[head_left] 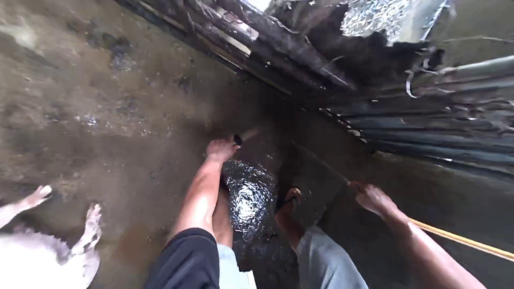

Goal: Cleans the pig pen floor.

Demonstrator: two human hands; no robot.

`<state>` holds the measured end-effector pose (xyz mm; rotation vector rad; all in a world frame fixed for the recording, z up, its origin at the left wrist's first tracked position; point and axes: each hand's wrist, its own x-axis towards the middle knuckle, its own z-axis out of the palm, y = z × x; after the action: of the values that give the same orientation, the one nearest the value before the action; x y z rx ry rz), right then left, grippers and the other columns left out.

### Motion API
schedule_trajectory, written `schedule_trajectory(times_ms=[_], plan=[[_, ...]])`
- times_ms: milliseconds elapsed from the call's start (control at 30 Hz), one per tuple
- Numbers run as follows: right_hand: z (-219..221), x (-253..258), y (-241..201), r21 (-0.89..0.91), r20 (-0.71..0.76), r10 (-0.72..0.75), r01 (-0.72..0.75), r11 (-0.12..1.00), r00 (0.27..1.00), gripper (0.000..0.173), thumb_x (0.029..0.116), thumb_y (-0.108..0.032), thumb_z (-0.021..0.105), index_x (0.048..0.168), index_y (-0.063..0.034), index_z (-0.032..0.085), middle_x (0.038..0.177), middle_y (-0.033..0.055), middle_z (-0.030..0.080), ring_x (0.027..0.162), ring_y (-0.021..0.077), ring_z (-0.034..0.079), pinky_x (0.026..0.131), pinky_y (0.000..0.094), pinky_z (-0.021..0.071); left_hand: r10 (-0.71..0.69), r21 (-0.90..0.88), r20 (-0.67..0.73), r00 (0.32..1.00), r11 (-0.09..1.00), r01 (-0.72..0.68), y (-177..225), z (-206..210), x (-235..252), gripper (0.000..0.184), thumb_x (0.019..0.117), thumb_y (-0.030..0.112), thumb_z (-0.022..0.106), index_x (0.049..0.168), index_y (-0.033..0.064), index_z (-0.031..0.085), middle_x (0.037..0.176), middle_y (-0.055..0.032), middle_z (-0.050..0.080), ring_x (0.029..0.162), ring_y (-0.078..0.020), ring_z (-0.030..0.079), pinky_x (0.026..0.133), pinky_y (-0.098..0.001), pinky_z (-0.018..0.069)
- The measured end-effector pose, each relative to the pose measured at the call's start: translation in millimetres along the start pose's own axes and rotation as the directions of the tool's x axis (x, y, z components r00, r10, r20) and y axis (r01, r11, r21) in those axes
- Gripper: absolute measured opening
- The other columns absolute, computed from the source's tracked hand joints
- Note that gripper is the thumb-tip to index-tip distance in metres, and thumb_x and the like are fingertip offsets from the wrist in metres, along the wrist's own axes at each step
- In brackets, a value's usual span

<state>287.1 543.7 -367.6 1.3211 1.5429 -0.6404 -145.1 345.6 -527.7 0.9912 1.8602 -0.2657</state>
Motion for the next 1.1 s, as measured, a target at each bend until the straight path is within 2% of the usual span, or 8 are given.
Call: schedule_trajectory(times_ms=[167,333,500,667,767,867,967,1100], plan=[[-22,3,-46,-0.06,-0.011,0.033,-0.034,0.998,0.999,0.039,0.1079,-0.033,0.05,0.138,-0.0114,0.063,0.131,0.0246,0.065,0.125,0.0466,0.06,0.103,0.0708,0.0439,-0.527,-0.539,-0.077,0.847,0.736,0.409,-148,51,7,0.071,0.1024,0.064,0.046,0.157,0.0197,0.039,0.122,-0.0311,0.067,0.115,-0.0519,0.064,0.094,-0.072,0.0491],[-47,-6,-116,-0.101,0.023,-0.02,0.022,0.995,1.0,0.047,0.1113,-0.039,0.04,0.14,-0.0081,0.06,0.133,0.0267,0.063,0.127,0.0473,0.057,0.105,0.0693,0.0413,-0.808,-0.9,-0.055,0.587,0.295,0.32,-175,82,-100,0.066,0.11,0.045,0.043,0.159,0.0018,0.032,0.152,-0.0243,0.051,0.141,-0.035,0.051,0.118,-0.0515,0.0394],[-64,-22,-185,-0.154,0.031,-0.123,0.127,0.98,0.992,0.043,0.1116,-0.034,0.04,0.132,-0.0065,0.066,0.121,0.0264,0.068,0.117,0.0458,0.063,0.101,0.0663,0.0455,-0.531,-0.745,0.048,0.846,0.545,0.385,-140,95,-169,0.071,0.1065,0.044,0.052,0.161,0.0048,0.03,0.131,-0.0314,0.063,0.122,-0.0448,0.063,0.105,-0.0609,0.0487],[-70,-26,-204,-0.177,-0.074,-0.125,0.111,0.978,0.989,0.039,0.1086,-0.024,0.045,0.14,-0.0044,0.058,0.118,0.0282,0.068,0.113,0.0478,0.065,0.098,0.0665,0.0477,-0.038,-0.2,0.187,0.982,0.977,0.075,-153,25,-75,0.073,0.1045,0.063,0.042,0.162,0.0198,0.032,0.133,-0.0277,0.063,0.12,-0.0496,0.062,0.101,-0.0688,0.0458],[-75,-26,-202,-0.194,-0.119,-0.123,0.098,0.976,0.985,0.039,0.11,-0.025,0.044,0.138,-0.0021,0.059,0.114,0.0293,0.069,0.109,0.0487,0.066,0.095,0.0669,0.0487,-0.299,-0.386,0.025,0.954,0.877,0.285,-220,40,-55,0.065,0.1041,0.059,0.048,0.157,0.0208,0.043,0.121,-0.0296,0.068,0.115,-0.0507,0.065,0.096,-0.0708,0.0482],[-87,-21,-208,-0.265,-0.016,-0.073,0.066,0.962,0.997,0.043,0.1121,-0.031,0.038,0.143,-0.0081,0.058,0.124,0.0276,0.067,0.118,0.0481,0.063,0.1,0.068,0.0458,-0.72,-0.753,-0.006,0.694,0.46,0.47,-271,80,-96,0.068,0.107,0.053,0.046,0.159,0.009,0.037,0.145,-0.0301,0.055,0.135,-0.0456,0.054,0.113,-0.0635,0.0406],[-96,-9,-213,-0.249,0.131,-0.012,0.045,0.967,0.991,0.04,0.1108,-0.03,0.042,0.144,-0.0126,0.055,0.127,0.0251,0.065,0.118,0.0463,0.062,0.098,0.0696,0.0458,-0.836,-0.808,-0.027,0.548,0.341,0.481,-276,79,-164,0.069,0.1092,0.049,0.042,0.159,0.0021,0.033,0.155,-0.0252,0.047,0.145,-0.0376,0.046,0.12,-0.0549,0.0344],[-90,-17,-216,-0.173,0.053,-0.017,0.026,0.985,0.998,0.038,0.1072,-0.024,0.05,0.141,-0.0098,0.059,0.131,0.0271,0.063,0.124,0.0483,0.059,0.101,0.0709,0.0442,-0.676,-0.766,-0.041,0.736,0.495,0.411,-240,75,-196,0.069,0.1066,0.042,0.053,0.16,0.004,0.032,0.14,-0.0332,0.056,0.13,-0.0466,0.057,0.11,-0.063,0.0438]])
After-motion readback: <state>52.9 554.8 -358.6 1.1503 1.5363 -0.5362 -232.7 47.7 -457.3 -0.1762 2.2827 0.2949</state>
